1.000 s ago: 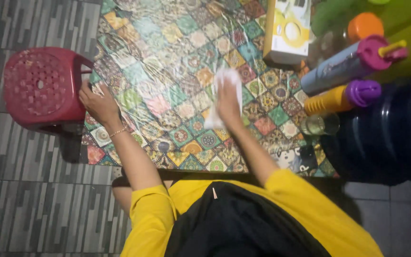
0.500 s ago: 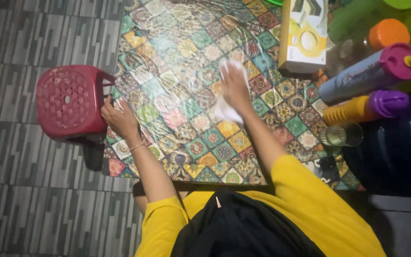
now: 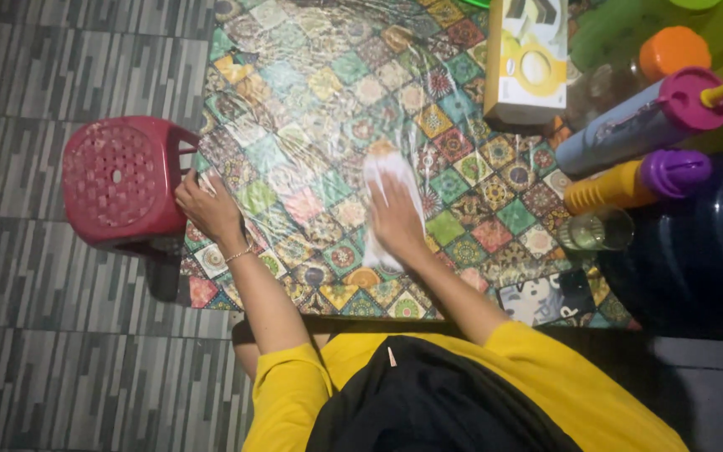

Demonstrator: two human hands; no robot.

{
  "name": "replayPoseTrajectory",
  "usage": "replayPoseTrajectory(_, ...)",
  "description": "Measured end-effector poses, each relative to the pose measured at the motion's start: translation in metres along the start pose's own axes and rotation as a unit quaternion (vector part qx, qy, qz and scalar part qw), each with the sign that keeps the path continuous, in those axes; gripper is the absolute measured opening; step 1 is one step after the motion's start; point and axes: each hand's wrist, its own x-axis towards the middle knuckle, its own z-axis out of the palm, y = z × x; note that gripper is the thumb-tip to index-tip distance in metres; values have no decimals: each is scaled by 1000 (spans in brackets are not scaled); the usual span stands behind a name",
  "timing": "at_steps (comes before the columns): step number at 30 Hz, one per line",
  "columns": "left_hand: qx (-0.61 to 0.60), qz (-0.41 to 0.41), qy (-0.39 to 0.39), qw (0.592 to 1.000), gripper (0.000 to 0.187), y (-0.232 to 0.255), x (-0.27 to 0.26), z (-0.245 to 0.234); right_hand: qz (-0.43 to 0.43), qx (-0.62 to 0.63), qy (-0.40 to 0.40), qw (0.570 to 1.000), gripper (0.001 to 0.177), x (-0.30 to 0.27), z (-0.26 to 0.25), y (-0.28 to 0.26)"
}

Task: Wiping a patterned tablecloth with a white tissue or cloth, including moving objects to clean underneath them.

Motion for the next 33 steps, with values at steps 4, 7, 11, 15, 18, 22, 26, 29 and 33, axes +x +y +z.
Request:
replayPoseTrajectory(4, -6, 3, 2, 1000, 40, 3, 2, 1, -37, -14, -41, 998, 55, -16, -10, -5)
replayPoseTrajectory(7, -4, -3, 2, 1000, 39, 4, 3, 4, -27, 16, -48, 998, 52, 23, 10, 19)
replayPoseTrajectory(11, 2, -12, 6, 1000, 37, 2, 2, 3, -101, 8, 74, 992, 51, 114, 29, 44)
replayPoseTrajectory(15, 10, -27, 13, 1000, 38, 12, 4, 0, -88, -7, 83, 993, 50, 171, 26, 35)
replayPoseTrajectory(18, 12, -36, 16, 999, 39, 14, 4, -1, -54, 10, 78, 995, 48, 162, 35, 29)
replayPoseTrajectory(22, 16, -43, 8, 999, 41, 7, 4, 3, -114, 40, 27, 992, 54, 92, 41, 5)
replayPoseTrajectory(26, 18, -30, 0, 999, 42, 3, 0, 6, -105, 88, -89, 987, 58, -2, -7, -41)
replayPoseTrajectory(29, 12, -32, -4, 999, 41, 6, 2, 5, -161, 58, -108, 979, 59, -12, -23, -45)
replayPoseTrajectory(33, 11, -45, -7, 999, 41, 10, -2, 3, -161, 78, -91, 980, 49, 62, 8, -24)
